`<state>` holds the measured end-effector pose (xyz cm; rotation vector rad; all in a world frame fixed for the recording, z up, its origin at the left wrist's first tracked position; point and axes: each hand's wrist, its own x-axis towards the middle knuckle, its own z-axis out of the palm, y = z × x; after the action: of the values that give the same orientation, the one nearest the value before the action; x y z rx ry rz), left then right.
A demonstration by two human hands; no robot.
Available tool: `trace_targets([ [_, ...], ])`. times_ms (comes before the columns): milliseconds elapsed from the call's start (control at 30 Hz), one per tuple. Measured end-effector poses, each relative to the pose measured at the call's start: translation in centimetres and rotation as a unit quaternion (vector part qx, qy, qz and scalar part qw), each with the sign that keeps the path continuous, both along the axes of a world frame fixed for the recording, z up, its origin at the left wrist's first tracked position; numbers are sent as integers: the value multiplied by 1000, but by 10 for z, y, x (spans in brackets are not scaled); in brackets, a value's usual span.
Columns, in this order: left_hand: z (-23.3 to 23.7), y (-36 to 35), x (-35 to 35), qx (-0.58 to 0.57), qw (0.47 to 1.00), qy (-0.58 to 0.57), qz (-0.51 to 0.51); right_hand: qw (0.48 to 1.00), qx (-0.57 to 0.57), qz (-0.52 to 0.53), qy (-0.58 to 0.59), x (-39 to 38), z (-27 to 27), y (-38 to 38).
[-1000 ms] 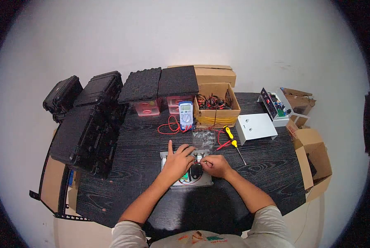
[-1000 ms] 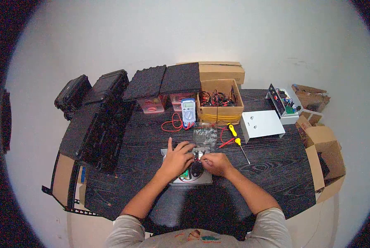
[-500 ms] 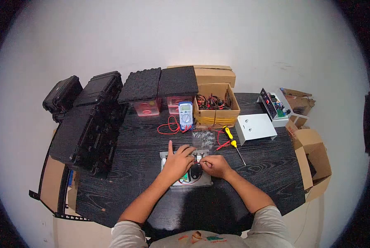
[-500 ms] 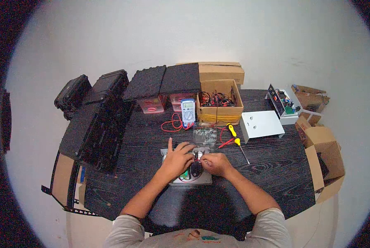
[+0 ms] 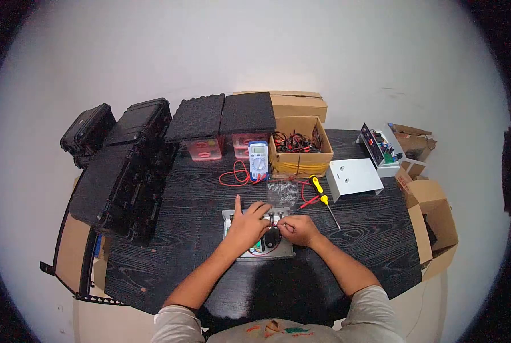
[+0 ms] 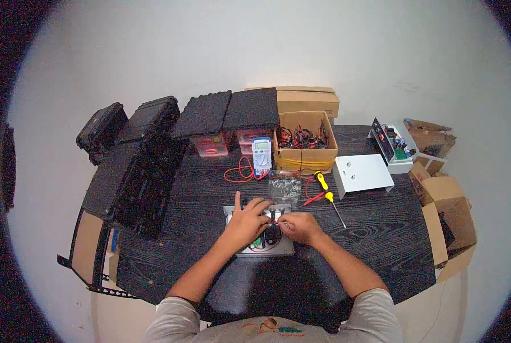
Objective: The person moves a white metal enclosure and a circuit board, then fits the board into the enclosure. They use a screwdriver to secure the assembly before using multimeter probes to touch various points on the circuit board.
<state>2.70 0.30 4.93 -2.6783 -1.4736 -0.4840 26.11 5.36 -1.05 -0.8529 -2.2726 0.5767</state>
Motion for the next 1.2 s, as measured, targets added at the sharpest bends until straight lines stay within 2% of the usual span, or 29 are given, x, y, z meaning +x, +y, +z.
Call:
trace_targets([
  [133,11,-5,-1,-50,999,8,0,999,17,11,-48,3,20,-5],
  [233,21,-11,-6,-89,996,8,-2,995,89,42,-23,6,20,-3],
  [333,20,-15,-10,-112,994,5,-3,991,109,65,-30,7,14,1],
  [433,26,-19,-10,-127,992,7,-3,994,43,66,-73,10,22,-3],
  [833,29,-21,-13,-149,988,21,-29,991,25,57,-117,6,29,-6],
  [933,29,-20,-13,-151,988,17,-31,992,20,52,-115,6,27,-6],
  [1033,28,-20,-13,-153,988,13,-31,995,75,50,-37,3,20,-5],
  [1133,30,-21,-12,-157,987,13,-28,992,19,53,-117,6,23,-7],
  [1200,33,-22,-11,-163,986,15,-28,990,4,53,-127,6,28,-9],
])
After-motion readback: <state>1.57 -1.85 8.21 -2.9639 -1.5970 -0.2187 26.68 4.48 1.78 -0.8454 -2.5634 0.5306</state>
